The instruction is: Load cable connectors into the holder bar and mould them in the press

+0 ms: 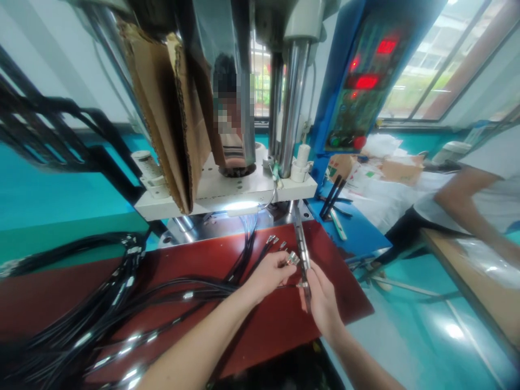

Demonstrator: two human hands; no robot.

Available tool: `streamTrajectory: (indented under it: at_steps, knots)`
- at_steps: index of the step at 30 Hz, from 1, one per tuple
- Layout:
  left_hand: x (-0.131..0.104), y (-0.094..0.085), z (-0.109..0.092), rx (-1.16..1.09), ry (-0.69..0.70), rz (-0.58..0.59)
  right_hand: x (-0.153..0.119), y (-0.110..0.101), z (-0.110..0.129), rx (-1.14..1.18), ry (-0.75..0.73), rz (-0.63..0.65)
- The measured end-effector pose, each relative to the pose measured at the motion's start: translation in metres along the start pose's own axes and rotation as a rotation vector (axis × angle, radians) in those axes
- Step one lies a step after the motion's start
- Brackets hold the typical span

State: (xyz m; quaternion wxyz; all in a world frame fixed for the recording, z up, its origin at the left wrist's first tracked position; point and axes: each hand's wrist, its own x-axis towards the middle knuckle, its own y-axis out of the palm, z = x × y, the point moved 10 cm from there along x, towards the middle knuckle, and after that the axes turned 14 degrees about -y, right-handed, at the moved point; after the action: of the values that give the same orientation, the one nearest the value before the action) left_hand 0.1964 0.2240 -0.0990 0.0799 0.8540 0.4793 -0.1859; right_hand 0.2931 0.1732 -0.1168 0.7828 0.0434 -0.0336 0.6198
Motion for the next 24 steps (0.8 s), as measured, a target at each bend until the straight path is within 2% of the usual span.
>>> streamTrajectory:
  at_steps: [6,12,14,18,21,24]
  knots:
    - [0.002,0.005,0.009,0.108,-0.055,0.025,-0.002,-0.001,0.006,0.008,-0.017,-0.021]
    - [0.007,0.001,0.013,0.192,-0.114,-0.045,0.001,0.003,0.003,0.002,-0.026,0.016]
    - [0.006,0.004,0.011,0.2,-0.106,-0.013,0.001,0.004,0.003,-0.008,-0.04,0.016]
    - [0.001,0.02,0.008,0.176,-0.054,0.149,-0.002,0.01,0.003,0.051,-0.082,0.047]
    - [0.007,0.017,0.014,0.154,-0.059,0.138,0.0,0.015,0.004,0.135,-0.108,0.091]
    - [0.014,0.014,0.024,0.091,-0.127,0.143,0.001,0.012,0.009,0.092,-0.158,0.091]
